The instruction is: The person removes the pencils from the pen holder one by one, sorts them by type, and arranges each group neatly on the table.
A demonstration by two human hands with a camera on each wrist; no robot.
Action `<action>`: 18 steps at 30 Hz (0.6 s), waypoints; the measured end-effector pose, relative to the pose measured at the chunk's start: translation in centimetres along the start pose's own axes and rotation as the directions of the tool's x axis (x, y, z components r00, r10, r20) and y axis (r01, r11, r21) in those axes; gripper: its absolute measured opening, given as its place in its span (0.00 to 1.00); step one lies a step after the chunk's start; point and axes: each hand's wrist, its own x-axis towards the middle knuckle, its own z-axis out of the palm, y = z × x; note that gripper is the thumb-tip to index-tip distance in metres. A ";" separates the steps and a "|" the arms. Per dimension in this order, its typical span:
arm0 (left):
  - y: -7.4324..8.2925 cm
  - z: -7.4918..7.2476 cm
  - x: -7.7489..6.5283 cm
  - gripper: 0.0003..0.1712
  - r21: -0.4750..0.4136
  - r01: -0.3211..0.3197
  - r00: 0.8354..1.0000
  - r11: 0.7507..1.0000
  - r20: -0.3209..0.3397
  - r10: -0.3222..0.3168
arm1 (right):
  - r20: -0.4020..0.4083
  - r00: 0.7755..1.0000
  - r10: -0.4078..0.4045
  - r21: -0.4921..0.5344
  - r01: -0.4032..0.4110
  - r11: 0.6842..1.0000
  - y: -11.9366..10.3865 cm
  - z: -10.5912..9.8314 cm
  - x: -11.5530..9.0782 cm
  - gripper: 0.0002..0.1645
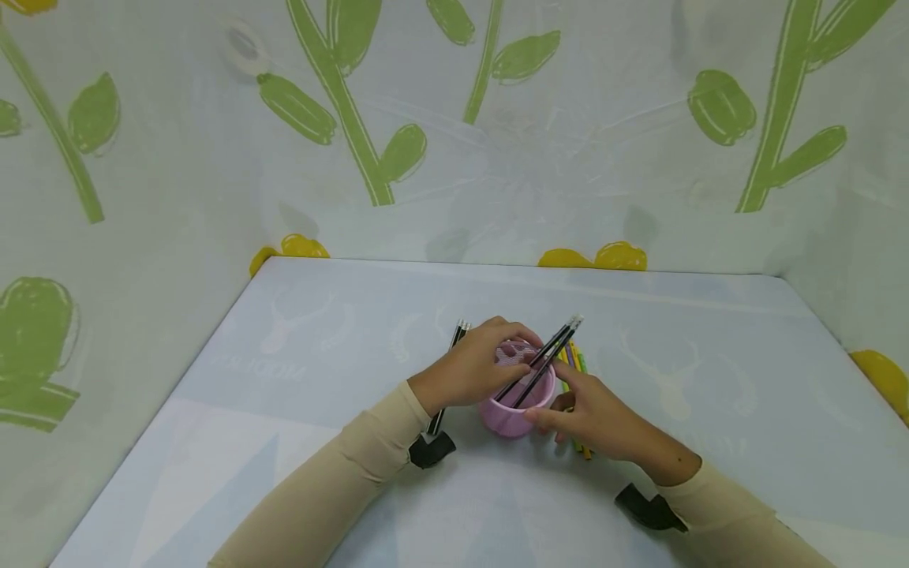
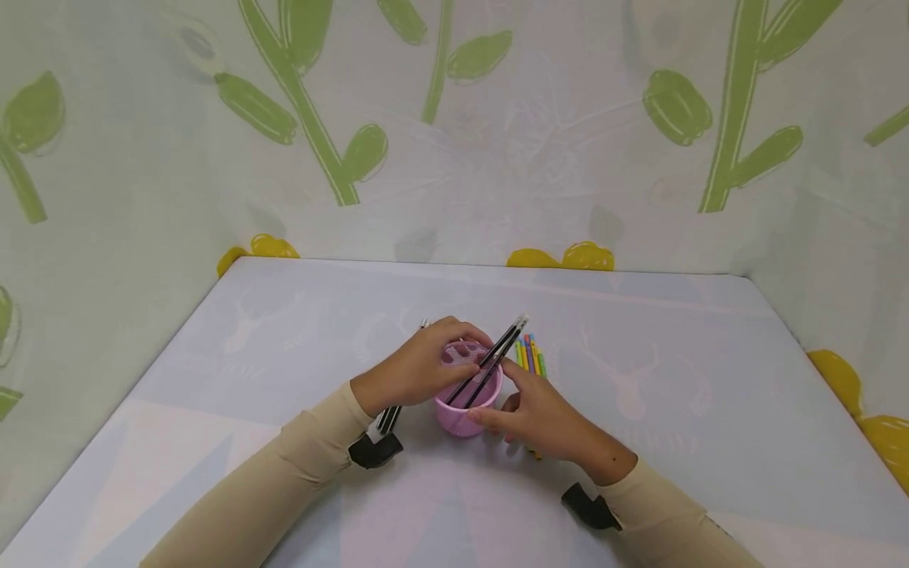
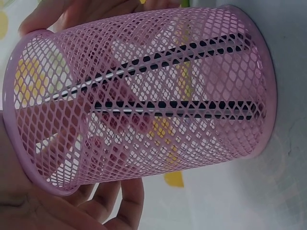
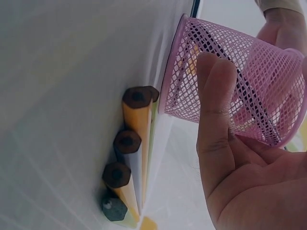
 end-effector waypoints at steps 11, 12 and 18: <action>-0.5 -0.1 0.3 0.18 -0.010 0.002 1.000 1.000 0.004 -0.002 | -0.006 1.000 -0.003 -0.014 0.003 1.000 0.0 0.0 0.0 0.46; -0.6 0.0 0.3 0.18 -0.013 0.002 1.000 1.000 0.003 -0.002 | -0.006 1.000 -0.003 -0.011 0.003 1.000 -0.1 0.0 0.0 0.47; -0.7 0.1 0.3 0.18 -0.033 0.003 1.000 0.999 -0.007 -0.003 | -0.008 1.000 0.016 0.001 -0.016 1.000 -0.1 0.1 0.0 0.48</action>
